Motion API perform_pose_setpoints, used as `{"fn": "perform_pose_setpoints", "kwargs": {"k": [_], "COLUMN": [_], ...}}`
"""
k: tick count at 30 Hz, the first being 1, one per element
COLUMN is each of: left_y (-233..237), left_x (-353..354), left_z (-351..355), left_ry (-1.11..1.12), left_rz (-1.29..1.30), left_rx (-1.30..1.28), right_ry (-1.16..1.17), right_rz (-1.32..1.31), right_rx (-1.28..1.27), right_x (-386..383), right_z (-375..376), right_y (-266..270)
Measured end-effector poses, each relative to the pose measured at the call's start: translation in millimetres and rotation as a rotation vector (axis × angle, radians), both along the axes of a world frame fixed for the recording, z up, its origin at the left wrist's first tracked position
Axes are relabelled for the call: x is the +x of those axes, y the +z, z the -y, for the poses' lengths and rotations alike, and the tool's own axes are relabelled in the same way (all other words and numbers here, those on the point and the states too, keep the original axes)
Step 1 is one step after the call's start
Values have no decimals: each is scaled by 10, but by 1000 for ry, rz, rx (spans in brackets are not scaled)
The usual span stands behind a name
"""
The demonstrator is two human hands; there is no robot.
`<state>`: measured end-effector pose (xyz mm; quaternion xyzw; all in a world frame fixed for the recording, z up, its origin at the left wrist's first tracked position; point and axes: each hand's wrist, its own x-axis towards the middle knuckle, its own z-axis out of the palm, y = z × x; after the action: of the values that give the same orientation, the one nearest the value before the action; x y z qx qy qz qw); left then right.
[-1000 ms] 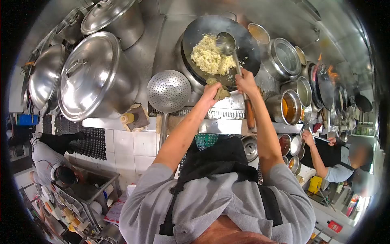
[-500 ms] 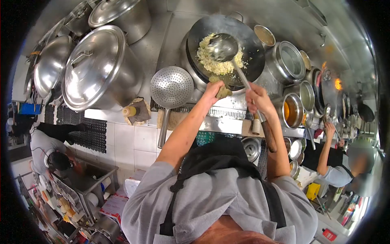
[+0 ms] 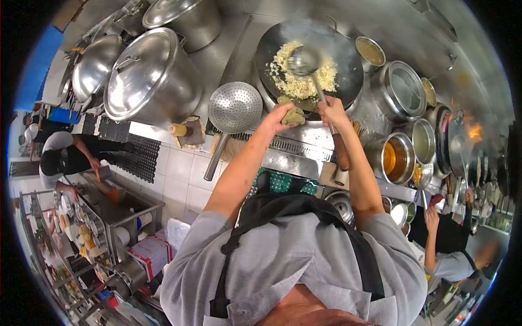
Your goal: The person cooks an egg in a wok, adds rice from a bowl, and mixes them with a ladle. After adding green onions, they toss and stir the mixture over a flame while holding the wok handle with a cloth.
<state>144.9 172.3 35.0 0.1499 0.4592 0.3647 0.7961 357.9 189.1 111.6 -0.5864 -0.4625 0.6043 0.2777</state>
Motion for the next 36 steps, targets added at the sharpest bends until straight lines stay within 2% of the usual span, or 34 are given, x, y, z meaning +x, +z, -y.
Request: {"fn": "perform_pose_setpoints", "kwargs": {"k": [3, 4, 5, 7, 8, 9, 11, 12, 15, 16, 17, 19, 21, 22, 23, 25, 28, 29, 30, 31, 32, 34, 35, 36], "left_y": [-62, -67, -61, -43, -15, 11, 101, 192, 135, 89, 43, 96, 265, 72, 111, 227, -141, -178, -149, -78, 2, 612, 774, 762], "left_x": [-18, -20, -28, -31, -50, -36, -2, 14, 0, 6, -4, 16, 58, -1, -18, -25, 1, 52, 98, 142, 152, 47, -51, -183], "left_z": [-10, -21, -62, -27, -37, -1, 33, 79, 52, 47, 35, 58, 67, 26, 19, 21, -196, -148, -119, -7, 97, 485, 672, 707], "left_ry": [21, 24, 23, 21, 2, 23, 73, 94, 75, 74, 74, 89, 110, 78, 105, 155, -35, -2, 25, 48, 28, 94, 125, 51], "left_rz": [-8, -6, -18, -35, -20, -33, -57, -64, -67, -60, -56, -91, -164, -110, -95, -52, 70, 78, 80, 80, 80, 92, 96, 149], "left_rx": [11, 15, 11, -9, -22, -21, -3, 4, -21, -17, -10, -24, -62, -55, -95, -181, -133, -115, -93, -81, -86, -120, -148, -155], "right_ry": [66, 32, 11, -29, 35, 20, -6, 12, -69, -26, 30, 236, 279, 375, 472, 557, 388, 286, 277, 264, 303, 338, 354, 389], "right_rz": [53, -159, -250, -425, -188, -76, 146, 281, 754, 781, 802, 829, 740, 803, 868, 1052, 1113, 1002, 887, 770, 790, 616, 524, 469], "right_rx": [172, 56, -29, -212, -84, 20, 245, 274, 860, 606, 673, 640, 726, 707, 688, 657, 469, 543, 513, 471, 342, 456, 499, 514], "right_x": [190, 266, 369, 603, 641, 665, 686, 786, 906, 767, 726, 408, 316, 384, 465, 701, 704, 725, 681, 538, 518, 492, 485, 544], "right_z": [172, 248, 164, -60, -190, -154, -160, -234, -819, -939, -1170, -1065, -702, -430, -168, 226, 849, 967, 1014, 1092, 1101, 1269, 1439, 1584], "right_y": [387, 522, 431, -8, -240, -189, 116, 283, -174, -72, -419, -457, -565, -398, -114, 96, 66, -387, -642, -608, -512, 170, 457, 674]}}
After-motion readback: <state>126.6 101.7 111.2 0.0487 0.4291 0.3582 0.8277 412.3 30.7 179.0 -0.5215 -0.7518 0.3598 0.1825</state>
